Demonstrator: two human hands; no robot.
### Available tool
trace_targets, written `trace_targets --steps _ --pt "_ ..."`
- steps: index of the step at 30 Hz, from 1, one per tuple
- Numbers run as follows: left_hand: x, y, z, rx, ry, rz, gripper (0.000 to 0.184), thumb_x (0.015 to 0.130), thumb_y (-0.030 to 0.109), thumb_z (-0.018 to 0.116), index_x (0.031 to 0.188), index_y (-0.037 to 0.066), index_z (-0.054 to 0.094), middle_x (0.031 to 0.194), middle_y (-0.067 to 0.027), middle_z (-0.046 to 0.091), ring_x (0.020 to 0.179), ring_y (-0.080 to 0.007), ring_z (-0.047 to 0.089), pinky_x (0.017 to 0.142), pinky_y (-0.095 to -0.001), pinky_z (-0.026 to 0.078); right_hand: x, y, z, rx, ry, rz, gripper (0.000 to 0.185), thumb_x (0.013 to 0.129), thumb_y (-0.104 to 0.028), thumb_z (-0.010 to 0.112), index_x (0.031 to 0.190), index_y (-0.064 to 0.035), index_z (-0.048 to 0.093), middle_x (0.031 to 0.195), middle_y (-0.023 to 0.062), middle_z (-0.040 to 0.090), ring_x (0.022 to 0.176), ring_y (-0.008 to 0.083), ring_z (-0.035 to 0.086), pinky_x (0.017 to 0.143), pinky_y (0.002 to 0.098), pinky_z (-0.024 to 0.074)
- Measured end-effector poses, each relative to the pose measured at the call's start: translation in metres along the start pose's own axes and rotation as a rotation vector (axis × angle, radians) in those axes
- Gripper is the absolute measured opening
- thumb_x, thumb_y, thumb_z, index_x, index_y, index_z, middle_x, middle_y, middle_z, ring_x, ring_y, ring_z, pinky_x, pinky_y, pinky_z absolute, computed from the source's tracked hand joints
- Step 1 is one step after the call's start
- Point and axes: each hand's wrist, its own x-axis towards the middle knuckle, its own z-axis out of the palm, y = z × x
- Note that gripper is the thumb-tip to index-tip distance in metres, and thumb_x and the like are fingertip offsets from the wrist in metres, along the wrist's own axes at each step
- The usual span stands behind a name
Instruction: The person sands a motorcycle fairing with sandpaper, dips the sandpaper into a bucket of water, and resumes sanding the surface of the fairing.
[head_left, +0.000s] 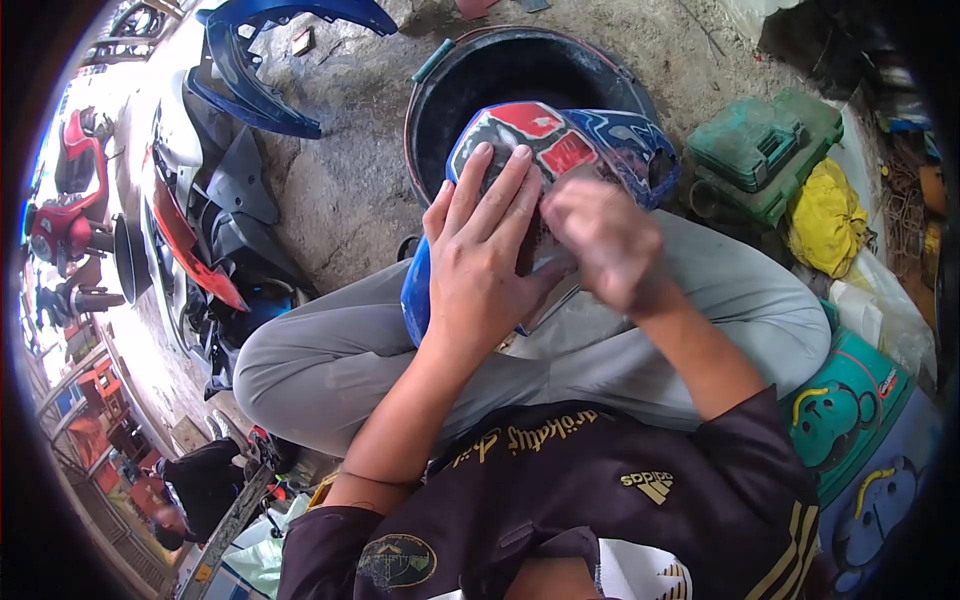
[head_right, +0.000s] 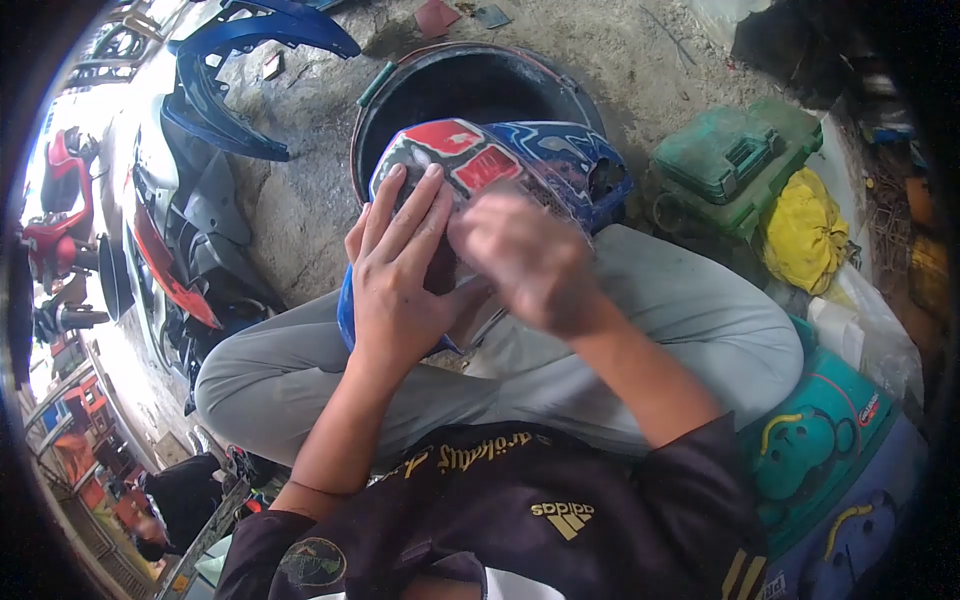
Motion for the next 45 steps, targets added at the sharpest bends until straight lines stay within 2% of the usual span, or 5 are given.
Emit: trace_targets --steps 12,16,27,31,45 --pt "-0.001 0.002 -0.005 0.015 -0.030 0.007 0.096 0.062 0.039 0.100 0.147 0.005 0.071 0.163 -0.0100 0.062 0.159 -0.0379 0.048 0.125 -0.0547 0.037 -0.003 0.035 -0.005 -0.044 0.107 0.254 0.017 0.095 0.002 0.071 0.111 -0.0007 0.076 0.111 0.0168 0.079 0.109 0.0345 0.079 0.096 0.0442 0.0638" --pt "0.001 0.001 -0.002 -0.006 -0.002 0.001 0.097 0.062 0.039 0.100 0.147 0.005 0.071 0.163 -0.0103 0.062 0.159 -0.0381 0.048 0.125 -0.0546 0.037 0.003 -0.001 0.005 0.037 0.043 0.018 0.014 0.096 0.006 0.069 0.108 0.0005 0.074 0.110 0.0181 0.079 0.105 0.0378 0.078 0.091 0.0452 0.0642" --pt "-0.001 -0.001 -0.003 0.001 -0.032 0.004 0.095 0.063 0.036 0.099 0.148 0.007 0.070 0.164 -0.0084 0.061 0.160 -0.0367 0.045 0.127 -0.0544 0.034 0.000 0.028 -0.007 -0.019 0.111 0.275 0.017 0.093 0.003 0.074 0.110 -0.0008 0.074 0.109 0.0161 0.079 0.102 0.0385 0.078 0.093 0.0461 0.0642" --pt "0.003 0.001 -0.003 0.013 -0.022 0.004 0.097 0.061 0.039 0.100 0.147 0.005 0.071 0.163 -0.0100 0.063 0.159 -0.0386 0.048 0.126 -0.0526 0.037 0.004 -0.002 0.006 0.063 0.039 0.041 0.022 0.093 0.008 0.070 0.112 -0.0014 0.074 0.109 0.0166 0.078 0.104 0.0373 0.078 0.092 0.0465 0.0639" --pt "0.002 0.000 -0.001 -0.005 -0.023 -0.003 0.096 0.061 0.035 0.099 0.148 0.007 0.070 0.164 -0.0087 0.061 0.160 -0.0374 0.046 0.126 -0.0545 0.035 0.002 0.001 0.003 0.074 0.053 0.088 0.020 0.093 0.007 0.070 0.111 -0.0007 0.075 0.111 0.0180 0.078 0.106 0.0373 0.078 0.091 0.0438 0.0641"
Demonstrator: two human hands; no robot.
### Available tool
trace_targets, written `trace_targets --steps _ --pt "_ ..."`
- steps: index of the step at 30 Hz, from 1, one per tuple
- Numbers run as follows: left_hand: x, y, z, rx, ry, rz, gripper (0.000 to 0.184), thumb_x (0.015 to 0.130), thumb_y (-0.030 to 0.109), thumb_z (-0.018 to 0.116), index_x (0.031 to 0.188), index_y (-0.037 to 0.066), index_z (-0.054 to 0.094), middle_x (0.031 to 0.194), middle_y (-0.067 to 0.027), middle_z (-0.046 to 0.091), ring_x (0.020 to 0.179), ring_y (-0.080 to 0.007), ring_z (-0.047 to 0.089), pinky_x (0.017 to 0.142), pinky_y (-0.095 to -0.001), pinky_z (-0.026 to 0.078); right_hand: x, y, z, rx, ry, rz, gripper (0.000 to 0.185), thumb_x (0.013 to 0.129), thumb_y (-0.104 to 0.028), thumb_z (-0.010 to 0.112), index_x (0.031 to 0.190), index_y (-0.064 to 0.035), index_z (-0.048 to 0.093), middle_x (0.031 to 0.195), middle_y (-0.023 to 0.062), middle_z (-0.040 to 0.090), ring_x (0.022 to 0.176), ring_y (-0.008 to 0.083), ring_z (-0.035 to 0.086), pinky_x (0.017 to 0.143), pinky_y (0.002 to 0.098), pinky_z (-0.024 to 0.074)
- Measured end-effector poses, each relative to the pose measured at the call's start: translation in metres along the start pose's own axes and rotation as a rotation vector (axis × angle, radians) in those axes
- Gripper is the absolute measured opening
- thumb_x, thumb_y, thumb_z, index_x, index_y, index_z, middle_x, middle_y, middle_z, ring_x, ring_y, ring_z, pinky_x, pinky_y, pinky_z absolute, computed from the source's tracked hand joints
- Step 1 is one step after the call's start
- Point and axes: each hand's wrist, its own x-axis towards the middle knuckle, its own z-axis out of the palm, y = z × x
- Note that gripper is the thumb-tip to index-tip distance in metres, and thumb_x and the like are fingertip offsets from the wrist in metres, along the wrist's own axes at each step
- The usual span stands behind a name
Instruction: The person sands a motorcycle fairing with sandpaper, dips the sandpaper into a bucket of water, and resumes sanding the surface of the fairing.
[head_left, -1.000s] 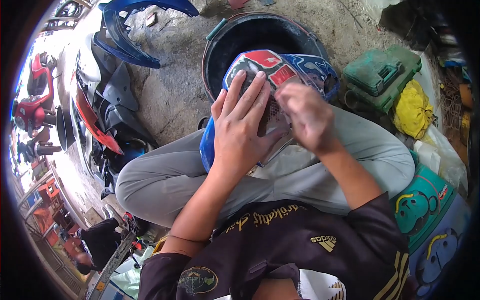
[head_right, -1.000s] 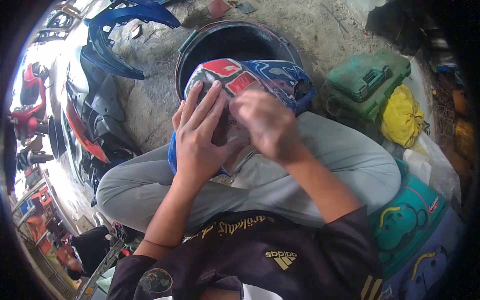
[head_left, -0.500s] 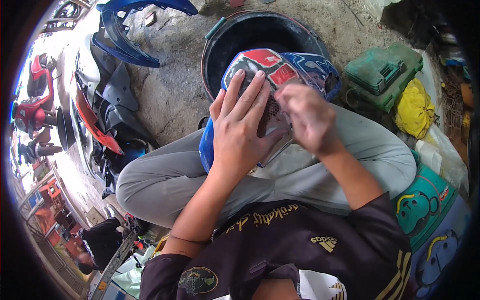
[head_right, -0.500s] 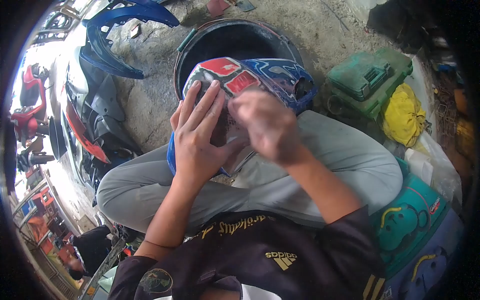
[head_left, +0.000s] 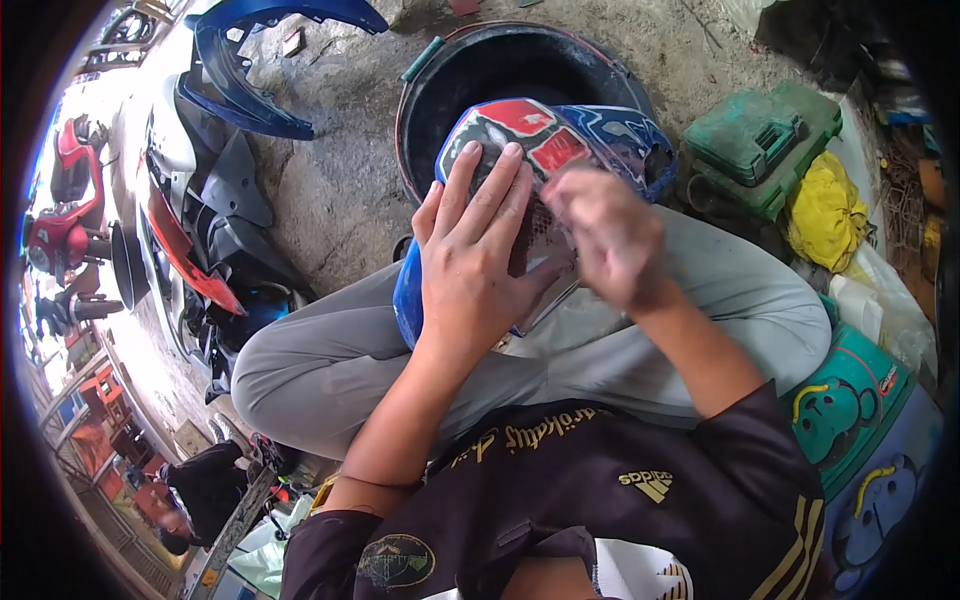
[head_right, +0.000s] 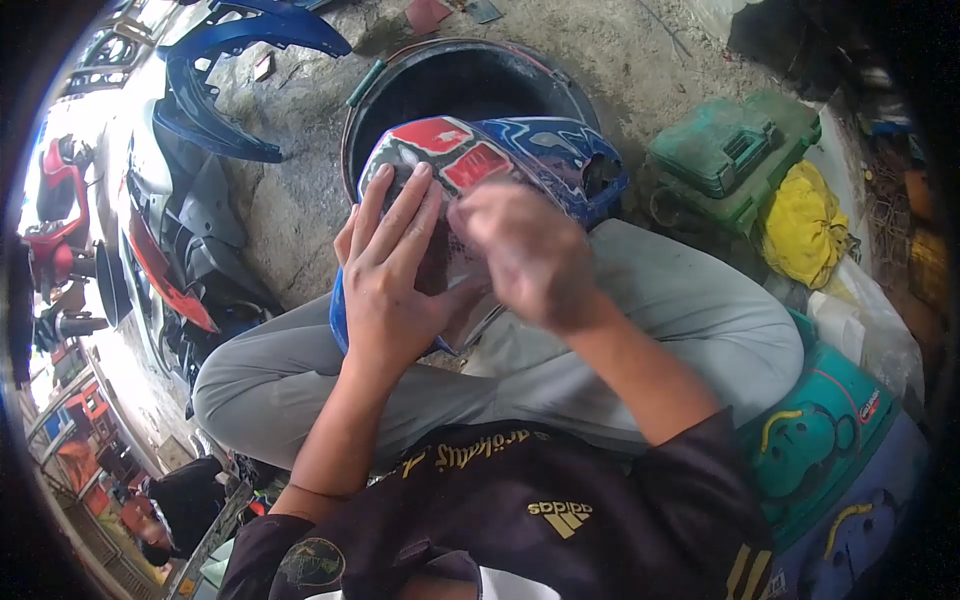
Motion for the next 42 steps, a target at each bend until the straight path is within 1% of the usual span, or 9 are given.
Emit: trace_targets --steps 4,8,12,23,27,31,35,39,42 --pt "0.002 0.002 -0.004 0.028 -0.007 0.004 0.098 0.061 0.041 0.100 0.147 0.005 0.071 0.162 -0.0104 0.063 0.159 -0.0389 0.048 0.126 -0.0533 0.037 0.007 0.027 -0.015 -0.147 0.045 0.138 0.017 0.091 0.008 0.070 0.105 -0.0002 0.071 0.109 0.0175 0.078 0.101 0.0376 0.078 0.091 0.0471 0.0637" --pt "0.001 0.001 -0.001 0.014 0.012 0.011 0.100 0.059 0.041 0.101 0.147 0.004 0.071 0.163 -0.0109 0.063 0.159 -0.0393 0.048 0.126 -0.0536 0.036 0.000 -0.001 -0.006 -0.054 -0.096 -0.087 0.019 0.091 0.007 0.069 0.109 0.0000 0.071 0.115 0.0177 0.077 0.111 0.0375 0.076 0.096 0.0476 0.0634" --pt "0.001 0.002 -0.005 0.027 -0.007 0.009 0.099 0.059 0.039 0.101 0.147 0.004 0.071 0.163 -0.0111 0.063 0.159 -0.0395 0.048 0.126 -0.0536 0.037 0.001 0.031 -0.016 -0.159 0.023 0.104 0.020 0.094 0.007 0.067 0.111 -0.0004 0.072 0.111 0.0180 0.077 0.109 0.0382 0.077 0.096 0.0485 0.0632" --pt "-0.001 0.001 0.001 0.035 0.025 0.006 0.099 0.061 0.041 0.100 0.147 0.004 0.071 0.163 -0.0098 0.063 0.159 -0.0386 0.047 0.126 -0.0538 0.036 -0.001 -0.002 0.001 -0.002 -0.016 -0.081 0.021 0.094 0.010 0.066 0.109 -0.0017 0.074 0.109 0.0159 0.078 0.102 0.0346 0.078 0.089 0.0437 0.0645" --pt "0.001 0.003 -0.004 0.035 -0.011 0.016 0.102 0.059 0.043 0.101 0.149 0.005 0.070 0.164 -0.0099 0.062 0.159 -0.0384 0.047 0.126 -0.0542 0.036 -0.001 0.039 -0.014 -0.195 0.057 0.087 0.020 0.093 0.004 0.069 0.110 -0.0037 0.074 0.109 0.0140 0.078 0.106 0.0338 0.077 0.095 0.0446 0.0630" --pt "0.001 0.003 0.002 0.041 0.014 0.006 0.101 0.059 0.042 0.101 0.148 0.005 0.071 0.164 -0.0098 0.061 0.159 -0.0385 0.046 0.126 -0.0543 0.036 -0.001 -0.007 -0.002 -0.059 -0.092 -0.109 0.020 0.093 0.007 0.067 0.109 -0.0026 0.075 0.111 0.0153 0.079 0.107 0.0345 0.077 0.092 0.0442 0.0635" --pt "-0.001 0.002 -0.002 0.050 -0.007 0.011 0.100 0.059 0.042 0.101 0.147 0.005 0.071 0.164 -0.0094 0.061 0.159 -0.0387 0.046 0.126 -0.0540 0.036 0.003 0.037 -0.012 -0.147 0.077 0.117 0.017 0.094 0.003 0.071 0.108 -0.0035 0.076 0.111 0.0139 0.079 0.108 0.0338 0.078 0.095 0.0446 0.0636" --pt "0.000 0.002 0.003 0.049 0.036 0.006 0.096 0.061 0.041 0.100 0.145 0.005 0.072 0.163 -0.0096 0.062 0.159 -0.0384 0.047 0.126 -0.0538 0.036 -0.003 -0.003 -0.002 -0.061 -0.046 -0.114 0.014 0.098 0.004 0.070 0.110 -0.0010 0.075 0.109 0.0166 0.079 0.102 0.0352 0.079 0.090 0.0437 0.0647" --pt "0.003 0.004 -0.003 0.024 0.005 0.007 0.094 0.061 0.041 0.100 0.144 0.004 0.073 0.162 -0.0103 0.063 0.158 -0.0383 0.048 0.126 -0.0539 0.035 -0.004 0.032 -0.012 -0.087 0.075 0.137 0.013 0.096 0.001 0.073 0.109 -0.0023 0.076 0.108 0.0153 0.079 0.103 0.0329 0.080 0.091 0.0424 0.0647"
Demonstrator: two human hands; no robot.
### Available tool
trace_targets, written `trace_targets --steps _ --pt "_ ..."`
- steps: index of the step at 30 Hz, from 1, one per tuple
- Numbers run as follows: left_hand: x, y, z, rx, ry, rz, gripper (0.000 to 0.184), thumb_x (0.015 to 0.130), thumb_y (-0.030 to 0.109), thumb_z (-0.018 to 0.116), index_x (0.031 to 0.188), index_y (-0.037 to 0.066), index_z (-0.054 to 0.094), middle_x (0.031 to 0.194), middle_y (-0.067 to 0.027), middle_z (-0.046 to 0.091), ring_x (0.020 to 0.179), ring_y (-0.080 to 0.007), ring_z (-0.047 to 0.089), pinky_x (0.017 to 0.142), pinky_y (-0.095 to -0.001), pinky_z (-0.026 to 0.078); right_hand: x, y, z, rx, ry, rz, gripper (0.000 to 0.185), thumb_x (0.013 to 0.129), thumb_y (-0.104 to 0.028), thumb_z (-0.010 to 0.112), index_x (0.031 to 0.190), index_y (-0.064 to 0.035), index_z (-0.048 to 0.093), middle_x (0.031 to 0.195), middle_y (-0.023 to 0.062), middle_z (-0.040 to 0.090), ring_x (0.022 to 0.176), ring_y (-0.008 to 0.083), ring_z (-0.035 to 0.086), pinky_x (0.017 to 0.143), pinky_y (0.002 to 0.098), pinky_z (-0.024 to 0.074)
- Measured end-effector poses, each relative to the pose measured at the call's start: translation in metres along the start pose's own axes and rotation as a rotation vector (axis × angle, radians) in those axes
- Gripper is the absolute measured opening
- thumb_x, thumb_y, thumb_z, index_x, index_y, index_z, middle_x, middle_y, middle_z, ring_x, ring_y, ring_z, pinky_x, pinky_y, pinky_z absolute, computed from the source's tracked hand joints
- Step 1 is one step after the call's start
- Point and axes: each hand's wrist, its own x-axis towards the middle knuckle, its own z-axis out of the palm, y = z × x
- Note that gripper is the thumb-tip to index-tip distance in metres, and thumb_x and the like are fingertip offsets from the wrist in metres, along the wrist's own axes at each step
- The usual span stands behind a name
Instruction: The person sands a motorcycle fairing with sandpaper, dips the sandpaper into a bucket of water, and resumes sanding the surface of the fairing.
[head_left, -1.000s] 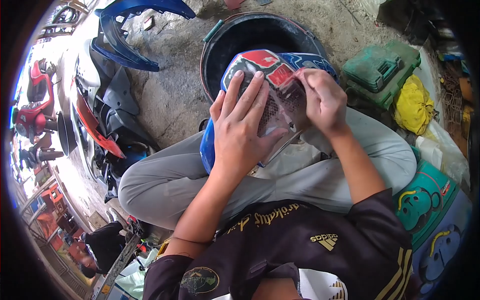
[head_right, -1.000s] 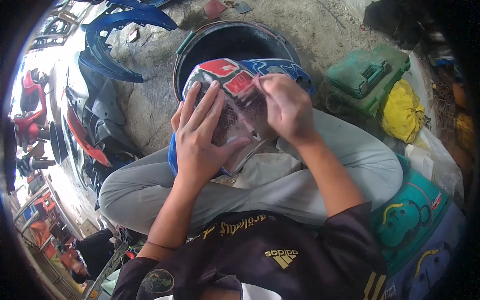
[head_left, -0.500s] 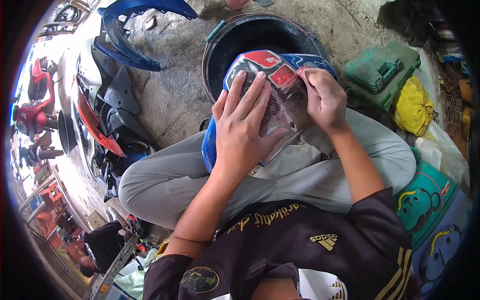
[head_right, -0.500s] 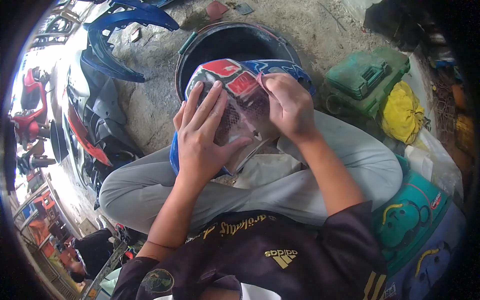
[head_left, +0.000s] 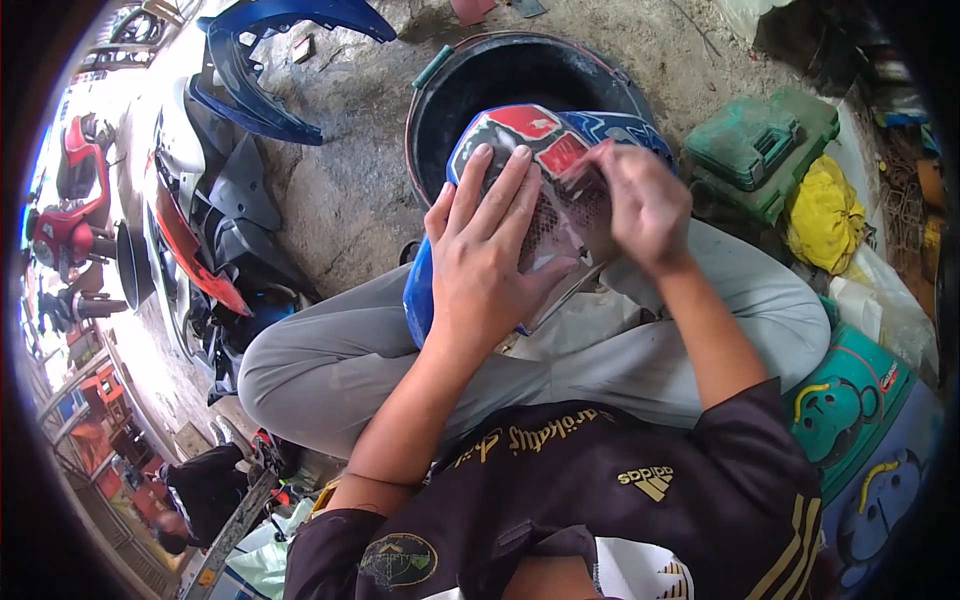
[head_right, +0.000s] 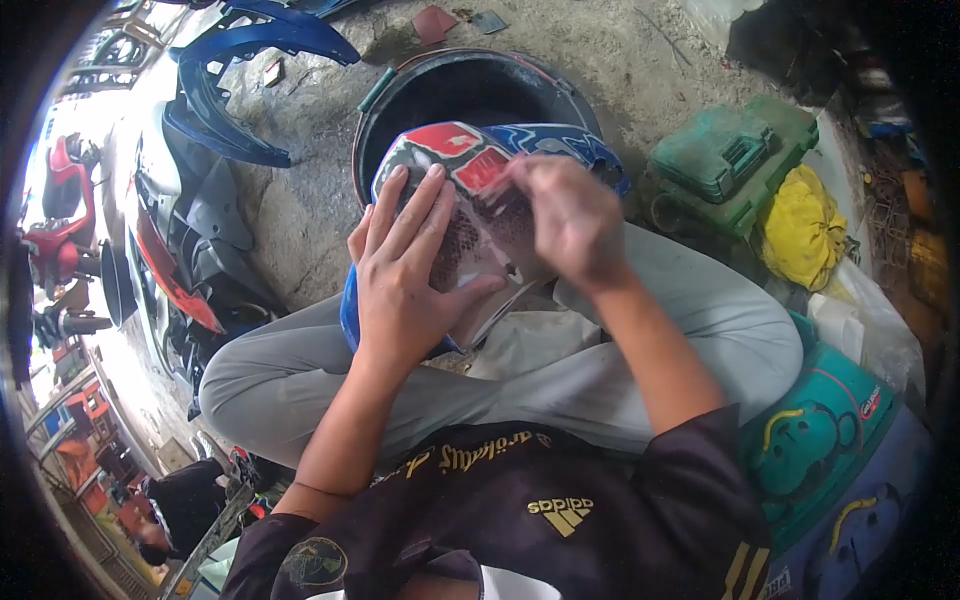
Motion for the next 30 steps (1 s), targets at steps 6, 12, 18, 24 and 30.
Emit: trace_targets --steps 6,12,18,24,30 --pt "-0.002 0.000 0.005 0.014 0.026 0.000 0.095 0.062 0.043 0.100 0.144 0.005 0.073 0.161 -0.0109 0.064 0.158 -0.0385 0.049 0.127 -0.0536 0.035 -0.002 -0.035 0.005 0.025 -0.075 -0.191 0.015 0.097 0.006 0.070 0.109 -0.0017 0.075 0.107 0.0148 0.079 0.096 0.0328 0.080 0.086 0.0412 0.0648" --pt "-0.003 0.000 0.006 0.008 0.035 -0.009 0.096 0.061 0.040 0.101 0.145 0.005 0.072 0.163 -0.0097 0.063 0.158 -0.0379 0.048 0.127 -0.0542 0.035 -0.006 -0.038 0.010 0.087 -0.099 -0.278 0.016 0.098 0.005 0.069 0.111 -0.0019 0.075 0.108 0.0154 0.079 0.098 0.0336 0.079 0.085 0.0412 0.0650" --pt "-0.004 0.002 0.001 0.006 0.000 -0.004 0.096 0.060 0.039 0.101 0.145 0.004 0.072 0.164 -0.0095 0.062 0.159 -0.0380 0.047 0.126 -0.0542 0.036 0.001 -0.010 0.005 -0.028 -0.012 -0.154 0.019 0.091 0.008 0.069 0.108 -0.0002 0.073 0.111 0.0158 0.078 0.102 0.0353 0.078 0.092 0.0475 0.0644" --pt "-0.003 0.000 0.001 0.001 0.001 0.014 0.094 0.062 0.040 0.101 0.144 0.004 0.073 0.163 -0.0102 0.063 0.159 -0.0386 0.047 0.126 -0.0539 0.036 0.003 0.006 0.000 -0.017 0.014 -0.001 0.018 0.092 0.007 0.070 0.108 -0.0011 0.074 0.114 0.0163 0.078 0.105 0.0360 0.078 0.093 0.0463 0.0648" --pt "-0.002 0.000 0.003 0.016 0.000 0.002 0.096 0.062 0.043 0.100 0.145 0.004 0.072 0.162 -0.0107 0.063 0.159 -0.0382 0.047 0.126 -0.0535 0.036 -0.004 -0.005 0.005 0.077 -0.053 -0.237 0.019 0.093 0.008 0.067 0.109 -0.0020 0.073 0.111 0.0147 0.078 0.103 0.0363 0.078 0.088 0.0452 0.0646"
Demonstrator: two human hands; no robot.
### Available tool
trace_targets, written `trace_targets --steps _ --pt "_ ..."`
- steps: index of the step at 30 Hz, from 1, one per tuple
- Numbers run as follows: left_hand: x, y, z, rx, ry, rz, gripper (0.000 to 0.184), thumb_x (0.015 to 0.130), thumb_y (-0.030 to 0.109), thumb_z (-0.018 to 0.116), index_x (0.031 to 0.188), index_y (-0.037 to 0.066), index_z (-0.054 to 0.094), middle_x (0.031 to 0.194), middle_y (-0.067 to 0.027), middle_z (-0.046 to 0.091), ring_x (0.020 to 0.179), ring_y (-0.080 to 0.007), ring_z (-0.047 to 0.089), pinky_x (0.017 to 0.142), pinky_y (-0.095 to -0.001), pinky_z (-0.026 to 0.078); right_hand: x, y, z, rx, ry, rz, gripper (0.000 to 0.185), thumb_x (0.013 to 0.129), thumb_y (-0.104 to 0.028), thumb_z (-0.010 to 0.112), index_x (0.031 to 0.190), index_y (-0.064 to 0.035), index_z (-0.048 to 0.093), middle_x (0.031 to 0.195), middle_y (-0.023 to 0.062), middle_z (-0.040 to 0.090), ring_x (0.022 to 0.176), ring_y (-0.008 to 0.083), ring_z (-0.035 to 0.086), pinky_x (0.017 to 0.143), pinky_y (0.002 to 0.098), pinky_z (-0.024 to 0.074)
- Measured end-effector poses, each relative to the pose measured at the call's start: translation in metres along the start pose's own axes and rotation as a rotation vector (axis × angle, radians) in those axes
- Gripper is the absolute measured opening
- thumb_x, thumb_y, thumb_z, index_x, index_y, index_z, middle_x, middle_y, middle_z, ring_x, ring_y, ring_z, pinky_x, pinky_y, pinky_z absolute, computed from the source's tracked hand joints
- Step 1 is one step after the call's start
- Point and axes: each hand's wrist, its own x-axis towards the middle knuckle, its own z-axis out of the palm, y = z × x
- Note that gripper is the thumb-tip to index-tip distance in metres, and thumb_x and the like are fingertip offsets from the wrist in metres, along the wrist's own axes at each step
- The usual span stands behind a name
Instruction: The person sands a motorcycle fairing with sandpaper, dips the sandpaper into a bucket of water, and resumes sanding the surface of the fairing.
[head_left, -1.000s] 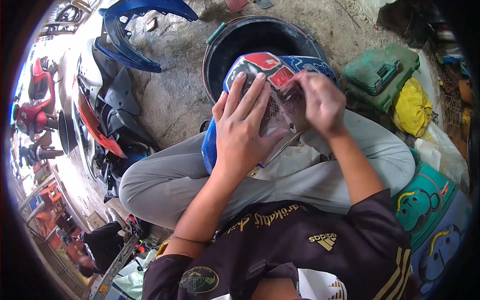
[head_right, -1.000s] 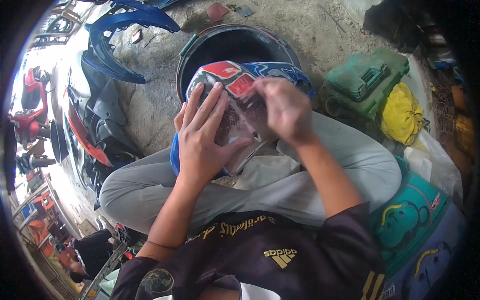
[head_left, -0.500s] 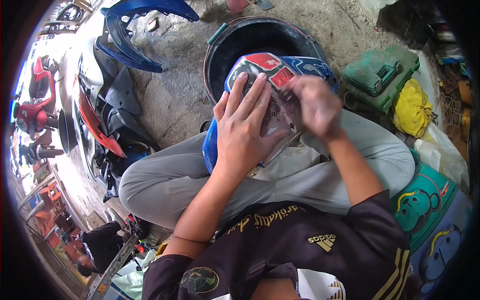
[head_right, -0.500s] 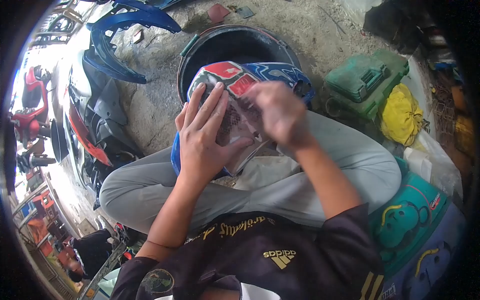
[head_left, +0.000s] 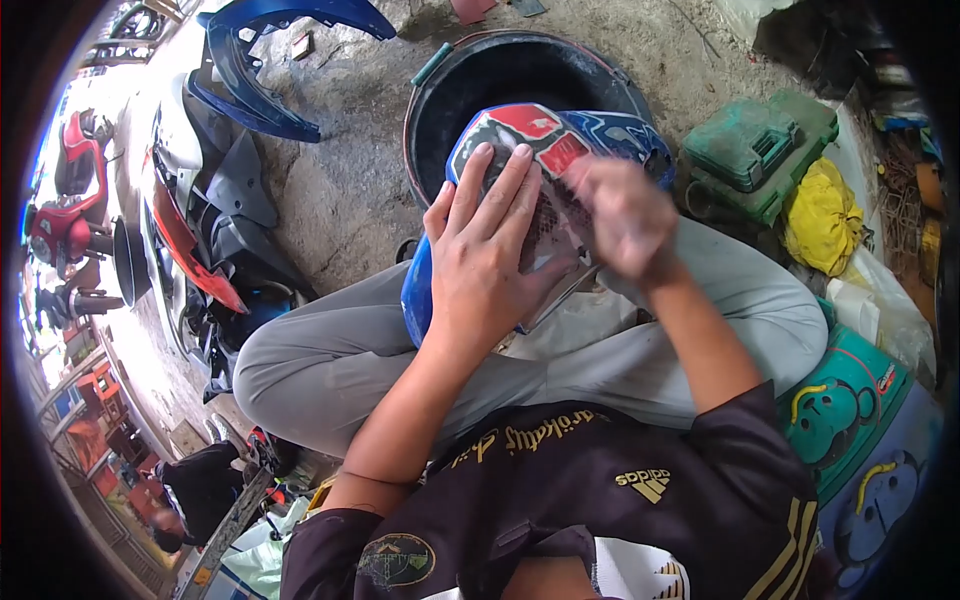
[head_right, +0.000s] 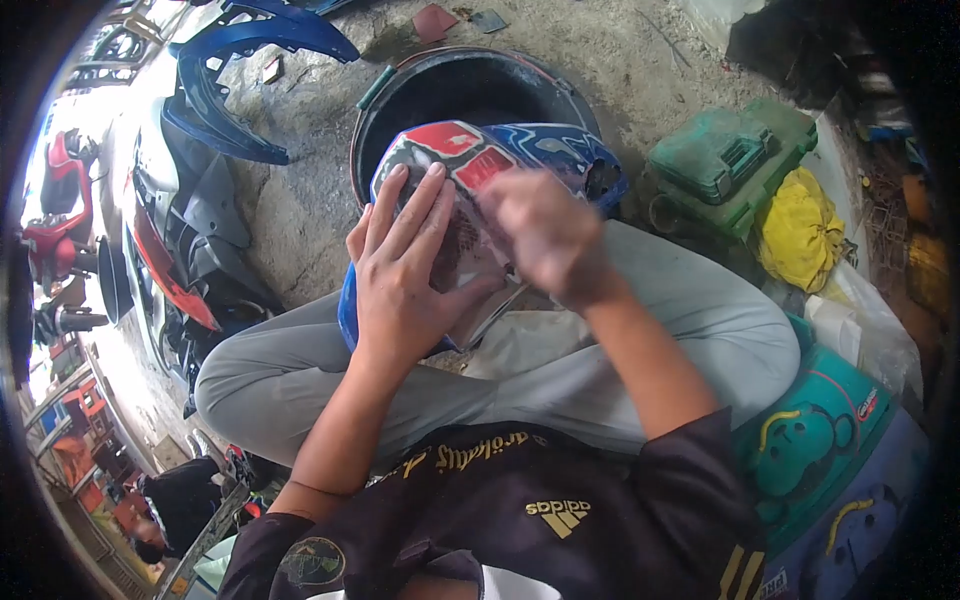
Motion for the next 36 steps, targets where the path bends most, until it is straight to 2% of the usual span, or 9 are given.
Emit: trace_targets --steps 2,7,10,14,17,20,25,29,36 --pt "0.000 -0.001 -0.003 0.000 -0.009 0.009 0.097 0.062 0.044 0.100 0.146 0.004 0.072 0.162 -0.0107 0.063 0.159 -0.0382 0.047 0.127 -0.0535 0.035 0.003 0.018 -0.005 -0.112 0.066 0.180 0.022 0.093 0.010 0.065 0.111 -0.0013 0.071 0.112 0.0167 0.078 0.105 0.0369 0.078 0.086 0.0450 0.0647" --pt "0.002 0.001 -0.001 0.005 -0.002 -0.011 0.101 0.061 0.042 0.101 0.150 0.006 0.069 0.165 -0.0098 0.061 0.160 -0.0379 0.046 0.127 -0.0540 0.034 -0.001 -0.015 0.005 0.003 -0.036 -0.068 0.021 0.094 0.005 0.069 0.114 -0.0005 0.073 0.112 0.0175 0.078 0.103 0.0369 0.078 0.093 0.0464 0.0640" --pt "0.000 -0.001 -0.001 -0.008 -0.001 -0.018 0.098 0.061 0.041 0.101 0.148 0.006 0.071 0.163 -0.0100 0.062 0.159 -0.0382 0.047 0.127 -0.0543 0.034 0.003 0.001 0.000 -0.053 0.055 0.218 0.017 0.095 0.002 0.070 0.111 -0.0015 0.075 0.112 0.0151 0.078 0.103 0.0341 0.078 0.094 0.0452 0.0637" --pt "0.000 -0.001 0.002 -0.020 0.029 -0.016 0.096 0.062 0.040 0.101 0.146 0.005 0.072 0.163 -0.0100 0.062 0.159 -0.0383 0.047 0.126 -0.0547 0.035 -0.001 -0.019 0.014 0.056 -0.006 -0.062 0.019 0.095 0.003 0.070 0.112 -0.0022 0.075 0.112 0.0148 0.079 0.103 0.0340 0.078 0.088 0.0423 0.0643" --pt "0.000 -0.002 -0.003 -0.015 -0.001 0.006 0.095 0.062 0.042 0.100 0.145 0.004 0.073 0.163 -0.0101 0.063 0.159 -0.0382 0.048 0.126 -0.0554 0.035 0.006 0.007 -0.002 -0.109 0.074 0.226 0.019 0.095 0.005 0.069 0.110 -0.0030 0.076 0.112 0.0134 0.079 0.104 0.0333 0.079 0.092 0.0413 0.0645" --pt "0.000 -0.002 0.001 -0.005 0.029 -0.006 0.096 0.060 0.040 0.102 0.144 0.004 0.072 0.163 -0.0101 0.063 0.159 -0.0379 0.047 0.126 -0.0554 0.036 0.005 -0.019 0.011 0.088 0.015 0.007 0.022 0.095 0.008 0.067 0.113 -0.0025 0.075 0.112 0.0138 0.079 0.103 0.0336 0.079 0.090 0.0413 0.0644" --pt "-0.002 -0.003 -0.001 -0.018 0.020 0.006 0.096 0.060 0.040 0.101 0.144 0.005 0.073 0.163 -0.0103 0.063 0.159 -0.0377 0.048 0.126 -0.0555 0.035 0.007 -0.001 0.000 -0.084 0.049 0.235 0.024 0.094 0.004 0.069 0.115 -0.0056 0.076 0.113 0.0122 0.080 0.105 0.0306 0.079 0.091 0.0408 0.0646" --pt "0.000 0.001 0.001 -0.031 0.025 -0.010 0.095 0.060 0.038 0.101 0.144 0.004 0.072 0.163 -0.0102 0.062 0.160 -0.0372 0.047 0.126 -0.0554 0.035 0.004 -0.034 0.011 0.053 -0.046 -0.024 0.022 0.097 0.006 0.067 0.116 -0.0034 0.076 0.112 0.0140 0.079 0.100 0.0340 0.078 0.088 0.0416 0.0643" --pt "-0.002 0.000 0.002 -0.036 0.024 -0.009 0.094 0.062 0.037 0.100 0.146 0.004 0.072 0.164 -0.0099 0.062 0.160 -0.0371 0.046 0.126 -0.0556 0.034 0.006 -0.025 0.003 -0.054 -0.078 -0.016 0.021 0.097 0.005 0.069 0.113 -0.0038 0.079 0.118 0.0150 0.078 0.110 0.0355 0.077 0.097 0.0441 0.0633"
